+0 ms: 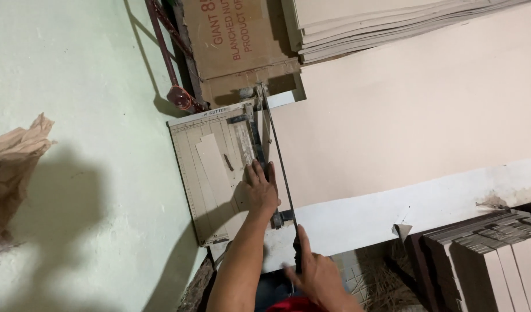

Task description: The person stacks and aligns sheets of paper on a table, then uses a manual paper cutter to trim the edges. They repeatedly adjust the paper and operate the cutter's lever to make precise cuts.

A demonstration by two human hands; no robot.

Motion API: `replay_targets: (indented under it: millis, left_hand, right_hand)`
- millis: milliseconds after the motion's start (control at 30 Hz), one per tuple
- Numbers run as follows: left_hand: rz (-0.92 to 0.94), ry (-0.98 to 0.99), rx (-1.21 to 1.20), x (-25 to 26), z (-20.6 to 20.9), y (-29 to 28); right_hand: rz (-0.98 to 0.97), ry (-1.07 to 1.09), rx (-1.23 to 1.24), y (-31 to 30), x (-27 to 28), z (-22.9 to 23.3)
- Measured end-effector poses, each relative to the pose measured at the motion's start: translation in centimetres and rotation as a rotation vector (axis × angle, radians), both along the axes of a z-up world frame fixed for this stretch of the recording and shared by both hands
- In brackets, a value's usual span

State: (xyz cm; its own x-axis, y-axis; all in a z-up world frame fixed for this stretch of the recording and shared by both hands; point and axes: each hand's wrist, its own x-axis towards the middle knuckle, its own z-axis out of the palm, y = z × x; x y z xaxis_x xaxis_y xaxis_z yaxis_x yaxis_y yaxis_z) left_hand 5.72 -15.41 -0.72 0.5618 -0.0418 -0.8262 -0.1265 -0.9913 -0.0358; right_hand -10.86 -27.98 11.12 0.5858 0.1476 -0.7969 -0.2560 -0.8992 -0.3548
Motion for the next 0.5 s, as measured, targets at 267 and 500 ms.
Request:
replay_targets:
  millis: [267, 500]
  left_hand:
    - [0.035, -0.051, -0.056, -0.7, -1.0, 0.5]
    - [-0.401, -0.215, -0.091, -1.7, 1.3, 1.3]
  right_hand:
    - [-0.074, -0.234, -0.104, -0.5, -7.3, -18.2]
    - [-0.467, 0.177, 0.233, -1.6, 2.9, 7.0]
